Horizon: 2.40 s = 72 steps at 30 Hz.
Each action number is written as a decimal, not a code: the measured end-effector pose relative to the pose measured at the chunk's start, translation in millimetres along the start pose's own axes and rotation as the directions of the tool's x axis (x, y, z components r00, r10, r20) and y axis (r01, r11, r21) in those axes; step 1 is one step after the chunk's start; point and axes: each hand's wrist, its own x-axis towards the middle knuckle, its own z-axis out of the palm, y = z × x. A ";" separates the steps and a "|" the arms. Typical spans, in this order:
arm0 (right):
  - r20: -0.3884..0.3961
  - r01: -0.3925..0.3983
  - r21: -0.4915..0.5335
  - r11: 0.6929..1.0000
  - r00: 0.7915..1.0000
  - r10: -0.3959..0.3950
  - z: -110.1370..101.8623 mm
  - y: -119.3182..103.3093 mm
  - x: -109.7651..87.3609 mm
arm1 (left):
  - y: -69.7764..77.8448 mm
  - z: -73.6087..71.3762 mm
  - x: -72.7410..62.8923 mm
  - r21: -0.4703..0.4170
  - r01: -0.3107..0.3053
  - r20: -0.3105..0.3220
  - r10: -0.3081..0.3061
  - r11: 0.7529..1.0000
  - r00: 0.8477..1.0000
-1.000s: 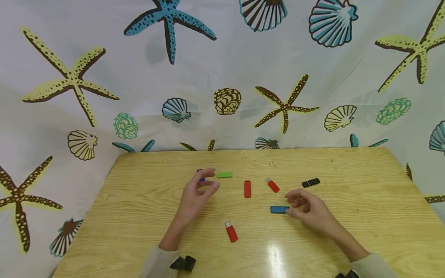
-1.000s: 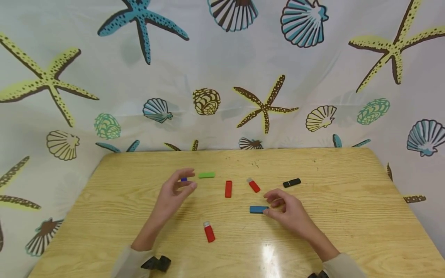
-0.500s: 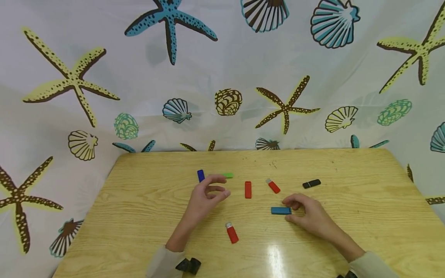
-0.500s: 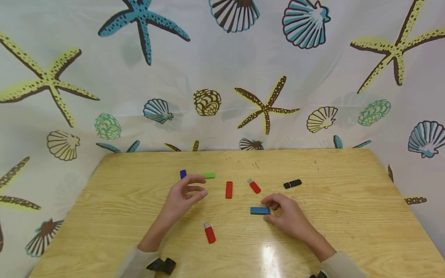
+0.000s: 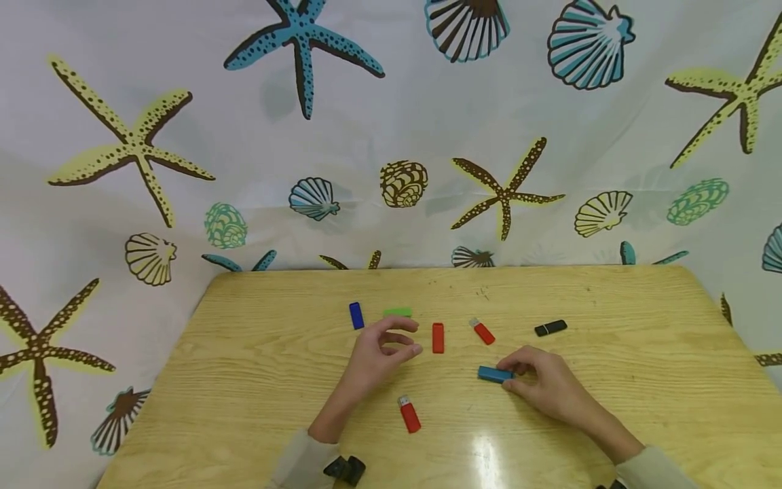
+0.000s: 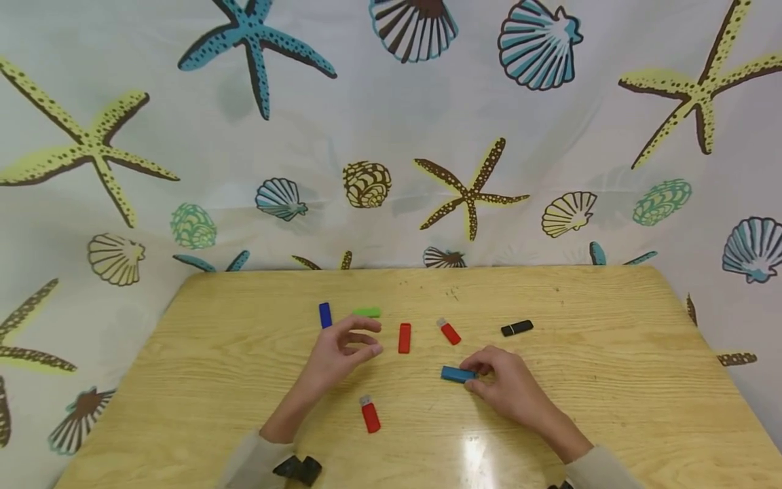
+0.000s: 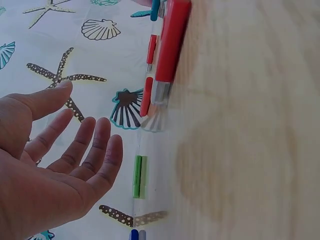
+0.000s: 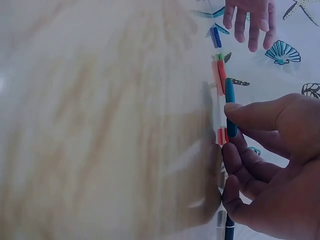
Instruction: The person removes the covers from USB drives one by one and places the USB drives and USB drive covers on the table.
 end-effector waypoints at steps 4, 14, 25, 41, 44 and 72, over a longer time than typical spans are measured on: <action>-0.034 0.014 0.005 1.000 0.999 -0.013 -0.3 -1.7 -1.2 | 0.4 3.7 0.0 -0.007 -0.006 0.006 0.006 1.000 1.000; -0.065 0.049 0.061 0.997 0.997 -0.045 -4.3 -13.3 5.0 | 9.8 10.2 1.1 -0.036 -0.009 0.018 0.010 0.999 1.000; -0.081 0.091 0.084 0.992 0.993 -0.084 -6.0 -25.1 11.5 | 16.5 18.8 2.8 -0.020 0.001 0.032 -0.001 1.000 0.999; -0.109 0.120 0.111 0.986 0.988 -0.108 -6.8 -31.7 18.1 | 18.8 31.0 3.4 -0.040 0.003 0.081 0.000 0.999 0.997; -0.110 0.132 0.128 0.983 0.987 -0.118 -6.3 -31.6 19.5 | 20.2 32.9 3.6 -0.057 0.003 0.093 0.002 0.998 0.996; -0.149 0.205 0.230 0.951 0.973 -0.174 -17.3 -43.2 41.7 | 23.7 48.7 27.4 -0.290 -0.024 0.066 0.045 0.957 0.997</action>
